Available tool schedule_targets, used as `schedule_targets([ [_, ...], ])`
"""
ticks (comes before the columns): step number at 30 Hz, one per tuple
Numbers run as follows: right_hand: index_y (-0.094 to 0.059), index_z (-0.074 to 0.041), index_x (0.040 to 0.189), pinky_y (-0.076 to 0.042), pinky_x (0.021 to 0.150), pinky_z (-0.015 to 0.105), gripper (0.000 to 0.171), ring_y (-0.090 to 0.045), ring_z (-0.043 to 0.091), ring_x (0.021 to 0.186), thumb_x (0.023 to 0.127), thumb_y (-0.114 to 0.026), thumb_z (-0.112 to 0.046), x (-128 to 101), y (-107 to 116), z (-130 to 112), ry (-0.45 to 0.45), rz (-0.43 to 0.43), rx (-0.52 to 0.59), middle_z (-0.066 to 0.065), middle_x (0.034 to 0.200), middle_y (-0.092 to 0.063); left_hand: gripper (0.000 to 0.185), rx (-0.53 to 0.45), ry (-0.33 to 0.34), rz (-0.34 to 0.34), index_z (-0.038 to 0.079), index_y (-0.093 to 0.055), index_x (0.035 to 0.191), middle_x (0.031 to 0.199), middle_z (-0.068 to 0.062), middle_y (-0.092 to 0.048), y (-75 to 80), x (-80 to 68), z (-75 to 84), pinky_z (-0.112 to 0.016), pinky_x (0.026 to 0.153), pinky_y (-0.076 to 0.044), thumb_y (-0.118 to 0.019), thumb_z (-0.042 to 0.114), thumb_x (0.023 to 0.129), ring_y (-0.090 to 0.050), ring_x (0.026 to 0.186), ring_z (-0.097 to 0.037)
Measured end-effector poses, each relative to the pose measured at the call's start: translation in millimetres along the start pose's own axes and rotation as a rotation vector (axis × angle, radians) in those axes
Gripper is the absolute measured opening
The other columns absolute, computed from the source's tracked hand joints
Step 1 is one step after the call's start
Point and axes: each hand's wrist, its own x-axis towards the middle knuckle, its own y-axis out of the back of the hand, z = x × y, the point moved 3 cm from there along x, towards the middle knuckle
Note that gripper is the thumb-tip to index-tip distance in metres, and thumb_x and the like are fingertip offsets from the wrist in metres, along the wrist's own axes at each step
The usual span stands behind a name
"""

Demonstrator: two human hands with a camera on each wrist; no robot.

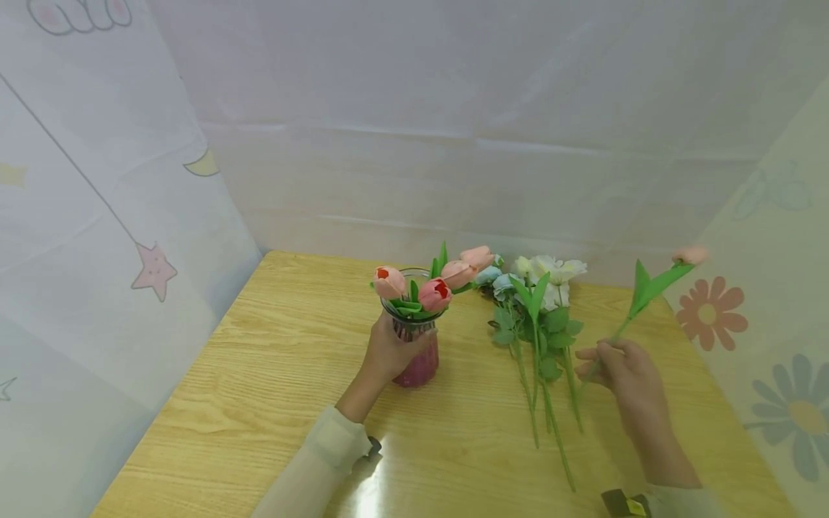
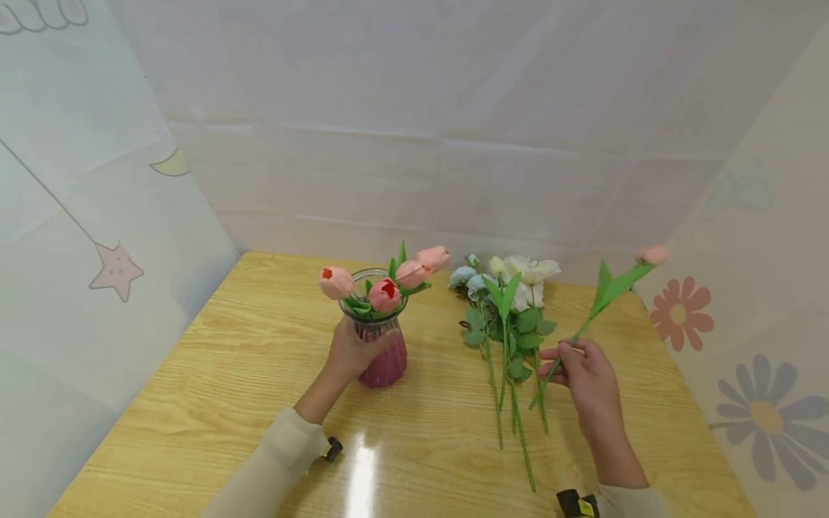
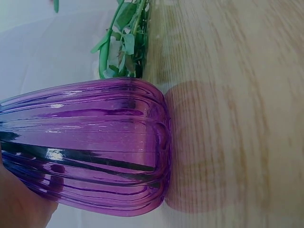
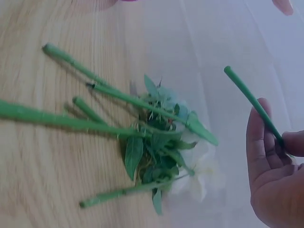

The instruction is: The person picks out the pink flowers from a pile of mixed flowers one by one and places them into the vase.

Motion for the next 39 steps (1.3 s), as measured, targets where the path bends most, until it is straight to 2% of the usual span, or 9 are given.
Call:
schedule_targets([
  [10, -0.056, -0.003, 0.111, -0.061, 0.074, 0.026, 0.015, -0.072, 0.014, 0.075, 0.105, -0.054, -0.016, -0.3, -39.4, -20.9, 0.144, 0.031, 0.123, 0.002, 0.093, -0.074, 0.068, -0.015, 0.003, 0.012, 0.008, -0.046, 0.138, 0.132, -0.013, -0.063, 1.0, 0.3, 1.5, -0.052, 0.109, -0.046, -0.084, 0.019, 0.082, -0.06, 0.126, -0.03],
  [15, -0.054, -0.001, 0.111, -0.061, 0.076, 0.025, 0.017, -0.072, 0.014, 0.072, 0.106, -0.053, -0.017, 0.6, -59.3, -32.6, 0.157, 0.081, 0.146, 0.001, 0.09, -0.076, 0.069, -0.042, 0.001, 0.005, 0.006, -0.046, 0.139, 0.134, -0.015, -0.062, 0.1, 0.2, 2.0, -0.052, 0.111, -0.045, -0.084, 0.012, 0.082, -0.059, 0.127, -0.032],
  [19, -0.051, 0.003, 0.109, -0.061, 0.078, 0.027, 0.023, -0.072, 0.017, 0.072, 0.106, -0.054, -0.019, 2.4, -73.1, -41.1, 0.166, 0.088, 0.143, 0.004, 0.091, -0.076, 0.07, -0.021, 0.016, 0.006, 0.002, -0.044, 0.141, 0.135, -0.019, -0.061, -1.4, 0.9, 3.4, -0.052, 0.111, -0.044, -0.083, 0.006, 0.082, -0.058, 0.128, -0.035],
  [21, -0.051, 0.003, 0.108, -0.062, 0.078, 0.029, 0.024, -0.073, 0.018, 0.073, 0.106, -0.054, -0.02, 3.7, -78.9, -44.8, 0.172, 0.081, 0.155, 0.005, 0.091, -0.076, 0.07, -0.011, 0.021, 0.003, 0.0, -0.044, 0.14, 0.134, -0.021, -0.061, -1.3, 0.7, 7.4, -0.052, 0.111, -0.044, -0.082, 0.004, 0.082, -0.058, 0.128, -0.037],
  [28, -0.05, 0.006, 0.11, -0.061, 0.076, 0.028, 0.023, -0.072, 0.018, 0.073, 0.106, -0.052, -0.017, 6.5, -95.0, -56.9, 0.255, 0.034, 0.208, 0.007, 0.089, -0.073, 0.063, -0.045, 0.017, 0.001, -0.001, -0.046, 0.136, 0.131, -0.023, -0.062, 4.5, -5.2, 37.0, -0.055, 0.111, -0.043, -0.08, 0.003, 0.083, -0.058, 0.126, -0.039],
  [35, -0.052, 0.003, 0.109, -0.062, 0.072, 0.03, 0.018, -0.071, 0.019, 0.069, 0.105, -0.054, -0.014, 10.0, -109.6, -66.2, 0.285, 0.074, 0.305, 0.009, 0.084, -0.071, 0.065, -0.041, 0.032, 0.01, 0.0, -0.045, 0.138, 0.133, -0.023, -0.06, 2.8, -5.0, 35.4, -0.055, 0.112, -0.042, -0.079, 0.001, 0.082, -0.057, 0.128, -0.039],
  [39, -0.051, 0.005, 0.107, -0.062, 0.069, 0.03, 0.015, -0.071, 0.018, 0.068, 0.105, -0.052, -0.009, 11.8, -118.0, -73.5, 0.361, 0.065, 0.374, 0.009, 0.083, -0.071, 0.065, -0.038, 0.037, 0.011, 0.0, -0.045, 0.137, 0.133, -0.022, -0.06, 2.1, -4.5, 32.6, -0.054, 0.112, -0.042, -0.079, 0.001, 0.082, -0.057, 0.128, -0.038],
])
